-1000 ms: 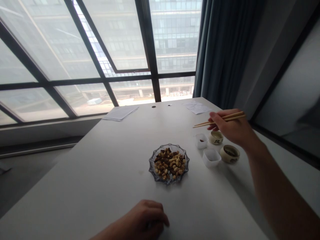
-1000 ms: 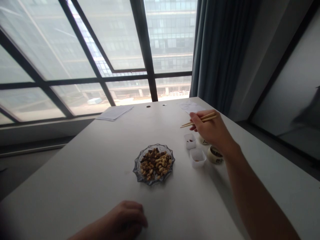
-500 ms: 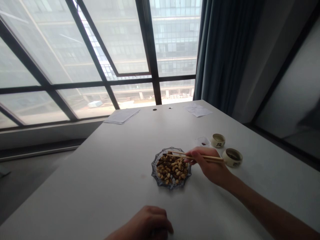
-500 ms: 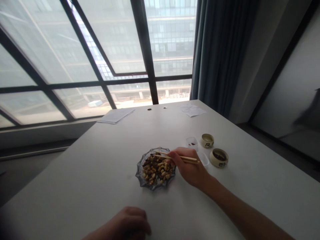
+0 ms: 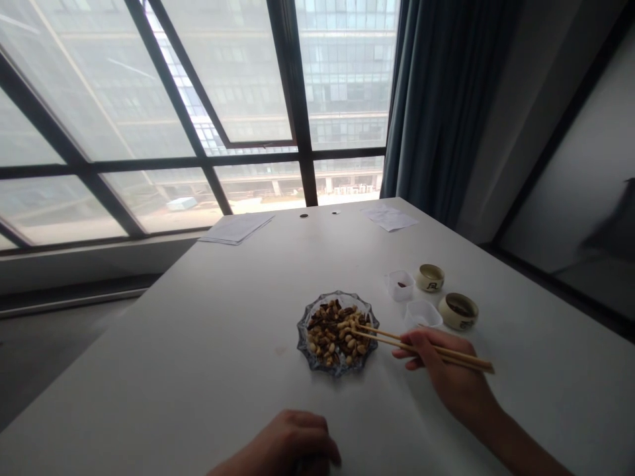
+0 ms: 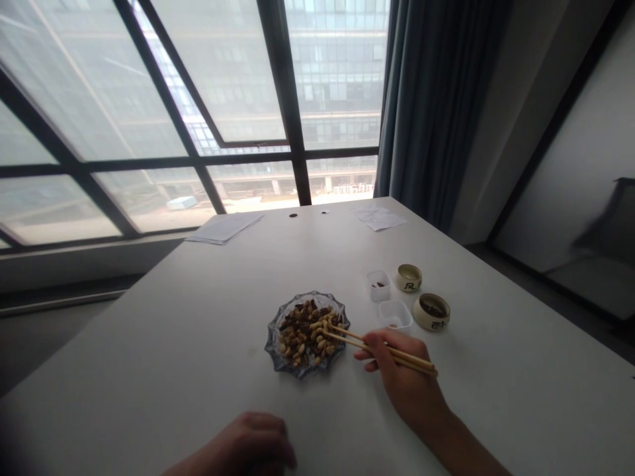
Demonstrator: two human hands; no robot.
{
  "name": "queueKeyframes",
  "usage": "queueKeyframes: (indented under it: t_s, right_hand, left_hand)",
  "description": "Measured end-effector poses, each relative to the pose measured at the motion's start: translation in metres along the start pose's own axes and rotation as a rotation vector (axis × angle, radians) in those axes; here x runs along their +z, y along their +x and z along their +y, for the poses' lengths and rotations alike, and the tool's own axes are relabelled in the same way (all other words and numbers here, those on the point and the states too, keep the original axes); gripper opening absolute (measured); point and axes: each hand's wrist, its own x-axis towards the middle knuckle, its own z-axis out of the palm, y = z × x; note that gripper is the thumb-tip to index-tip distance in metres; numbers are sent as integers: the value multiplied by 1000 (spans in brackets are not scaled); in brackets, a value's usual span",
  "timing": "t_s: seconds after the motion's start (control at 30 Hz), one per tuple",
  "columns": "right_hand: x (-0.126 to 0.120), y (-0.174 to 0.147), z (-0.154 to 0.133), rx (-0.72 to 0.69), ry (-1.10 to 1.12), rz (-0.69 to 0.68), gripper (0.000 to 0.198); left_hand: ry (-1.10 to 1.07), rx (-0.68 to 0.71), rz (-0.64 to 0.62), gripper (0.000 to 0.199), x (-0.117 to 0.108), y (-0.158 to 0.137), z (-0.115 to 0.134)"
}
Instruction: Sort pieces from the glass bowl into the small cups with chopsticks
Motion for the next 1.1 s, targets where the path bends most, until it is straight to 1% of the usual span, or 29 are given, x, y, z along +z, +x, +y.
queueKeyframes:
  t_s: [0.07,0.17,0.33,0.43,0.57,0.7,0.83,0.97,1.03,1.1]
  right_hand:
    - [4,-2,5,-15,-8,-32,40]
    - [7,-6,4,-84,-61,-63,39]
    - [-2,-11,-16,-229,-172,-47,36]
    - [-6,-11,-22,-267,-208,-39,35]
    - [-6,-8,-11,-273,-237,-93,34]
    - [-1,-5,-1,-242,-182,-123,32]
    - [6,-3,-3,-198,-197,-116,36]
    - [13,-2,-4,-180,-228,-148,41]
    - [13,-2,-3,-189,-198,-135,41]
    - [8,-4,-7,-206,-152,-80,39]
  left_hand:
    - [9,12,-3,32,-1,0,0]
    - [22,14,-1,32,-2,1,2]
    - [32,-5,-5,32,-3,3,4]
    - [17,-23,-14,30,-3,4,5]
    - [5,-23,-1,26,-2,3,5]
    - [6,-19,-7,26,-3,3,6]
    - [14,1,-15,26,-3,5,5]
    - [12,8,-9,29,-2,5,2]
    - [6,7,-12,29,-2,4,1]
    - [0,3,-23,27,-2,4,1]
